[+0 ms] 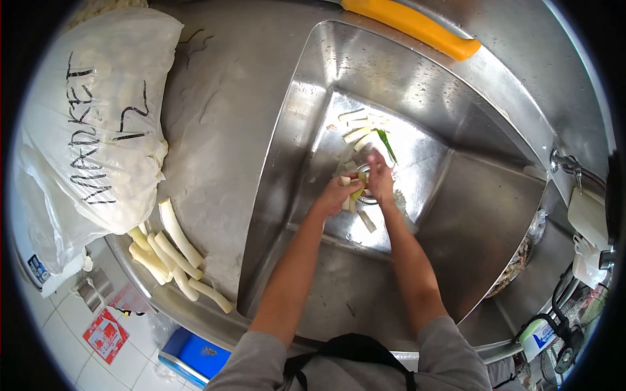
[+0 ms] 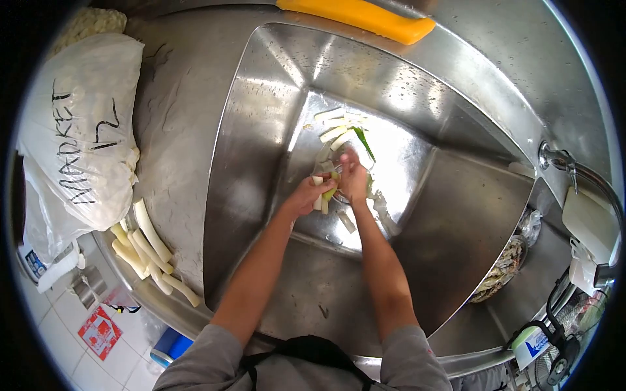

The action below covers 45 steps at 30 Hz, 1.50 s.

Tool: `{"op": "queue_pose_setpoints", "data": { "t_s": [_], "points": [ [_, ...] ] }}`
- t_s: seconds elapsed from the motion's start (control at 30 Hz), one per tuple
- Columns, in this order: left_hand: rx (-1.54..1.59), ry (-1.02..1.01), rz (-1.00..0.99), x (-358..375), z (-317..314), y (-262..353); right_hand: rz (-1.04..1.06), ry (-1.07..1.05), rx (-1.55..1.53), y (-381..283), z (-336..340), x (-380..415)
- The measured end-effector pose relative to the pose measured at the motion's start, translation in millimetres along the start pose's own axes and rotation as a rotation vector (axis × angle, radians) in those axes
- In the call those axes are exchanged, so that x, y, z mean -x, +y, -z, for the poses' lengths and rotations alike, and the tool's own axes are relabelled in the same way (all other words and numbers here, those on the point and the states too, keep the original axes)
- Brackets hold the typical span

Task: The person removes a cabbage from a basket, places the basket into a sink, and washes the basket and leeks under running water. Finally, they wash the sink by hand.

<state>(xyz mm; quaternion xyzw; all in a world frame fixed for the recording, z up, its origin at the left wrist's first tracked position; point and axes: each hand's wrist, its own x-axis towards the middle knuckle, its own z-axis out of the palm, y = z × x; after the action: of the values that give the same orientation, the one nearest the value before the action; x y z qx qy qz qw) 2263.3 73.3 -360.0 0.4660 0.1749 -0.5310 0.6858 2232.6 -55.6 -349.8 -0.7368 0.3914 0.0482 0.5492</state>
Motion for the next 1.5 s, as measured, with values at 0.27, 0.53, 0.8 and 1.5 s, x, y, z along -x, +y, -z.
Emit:
{"op": "queue_pose_setpoints", "data": {
  "t_s": [0.27,0.53,0.8,1.5],
  "points": [
    [0.093,0.094,0.026,-2,4,2,0.262,0.069,0.534,45,26,-73],
    [-0.153,0.398,-0.226,-19,-2,2,0.194,-0.117,0.812,56,-20,-26],
    [-0.311,0.369,-0.292,2,-30,36,-0.113,-0.185,-0.367,7,1,-3],
    [0.079,0.221,-0.103,16,21,16,0.364,-0.154,0.996,15,-13,-71]
  ]
}}
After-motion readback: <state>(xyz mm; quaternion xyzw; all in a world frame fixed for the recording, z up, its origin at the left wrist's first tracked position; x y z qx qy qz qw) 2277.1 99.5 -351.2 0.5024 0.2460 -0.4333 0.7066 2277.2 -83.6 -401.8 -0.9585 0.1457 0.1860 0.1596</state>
